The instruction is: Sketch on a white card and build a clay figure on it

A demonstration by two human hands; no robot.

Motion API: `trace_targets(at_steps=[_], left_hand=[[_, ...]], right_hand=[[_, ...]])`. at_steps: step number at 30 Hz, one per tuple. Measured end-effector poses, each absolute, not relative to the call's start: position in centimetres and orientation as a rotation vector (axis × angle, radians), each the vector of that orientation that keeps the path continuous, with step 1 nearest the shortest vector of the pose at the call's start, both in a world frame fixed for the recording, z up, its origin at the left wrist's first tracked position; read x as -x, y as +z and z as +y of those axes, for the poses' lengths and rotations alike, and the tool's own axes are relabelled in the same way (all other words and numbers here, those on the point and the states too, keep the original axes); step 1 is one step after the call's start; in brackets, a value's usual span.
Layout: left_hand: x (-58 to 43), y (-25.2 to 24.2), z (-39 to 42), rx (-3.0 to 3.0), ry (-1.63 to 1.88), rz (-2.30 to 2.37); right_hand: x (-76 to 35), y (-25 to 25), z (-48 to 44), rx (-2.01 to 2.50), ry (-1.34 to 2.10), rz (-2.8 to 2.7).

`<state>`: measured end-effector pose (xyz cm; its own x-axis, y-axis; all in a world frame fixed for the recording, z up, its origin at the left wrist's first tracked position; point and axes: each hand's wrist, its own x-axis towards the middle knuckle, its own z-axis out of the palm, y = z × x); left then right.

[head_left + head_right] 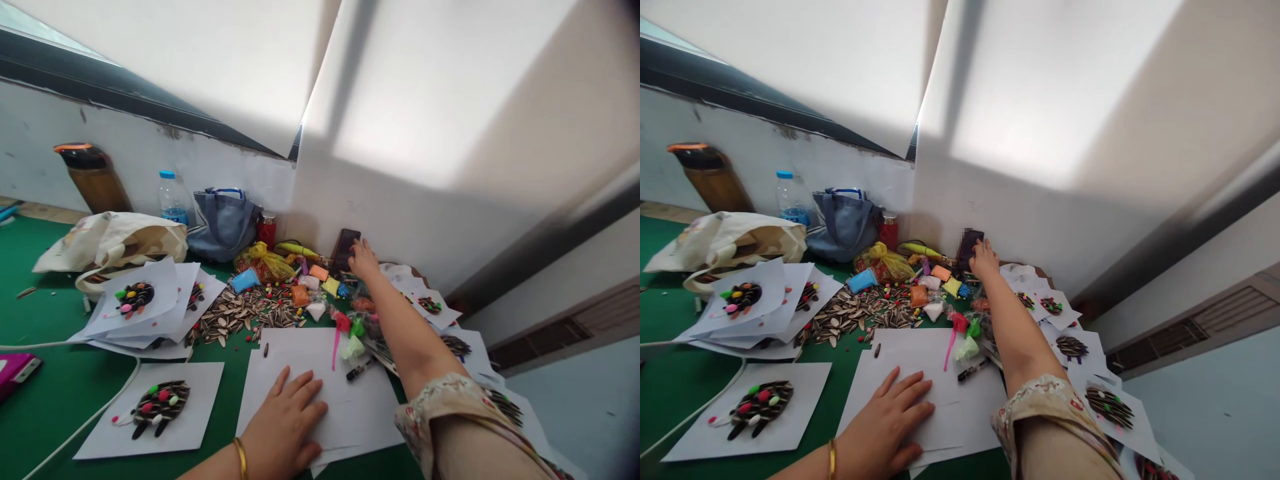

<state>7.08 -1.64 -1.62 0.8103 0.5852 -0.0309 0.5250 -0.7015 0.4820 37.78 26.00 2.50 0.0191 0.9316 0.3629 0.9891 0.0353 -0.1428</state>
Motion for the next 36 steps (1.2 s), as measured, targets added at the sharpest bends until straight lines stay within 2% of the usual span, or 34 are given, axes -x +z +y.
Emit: trace_targets(at_steps=[10, 15, 19, 25, 36], left_hand=[[-6.9, -1.1, -1.8, -2.532, 0.166, 0.817], [-7.0, -1.1, -1.8, -2.562, 0.181, 0.807], [-6.8, -1.8, -1.9, -2.569, 0.255, 0.794], [-6.8, -2.6, -2.2, -2.611, 0.345, 0.779], [-6.9, -2.4, -2.6, -2.669, 0.362, 0.798]], right_hand=[[-36.1, 2.8, 25.1, 1.892, -0.152, -1.901], [-35.6, 3.0, 19.3, 1.806, -0.121, -1.910], [-34.7, 2.5, 11.7, 1.517, -0.009, -2.056], [-32.3, 0.6, 2.6, 1.545, 0.011, -2.320], [-31.7, -1.6, 0.4, 1.646, -0.144, -2.317]])
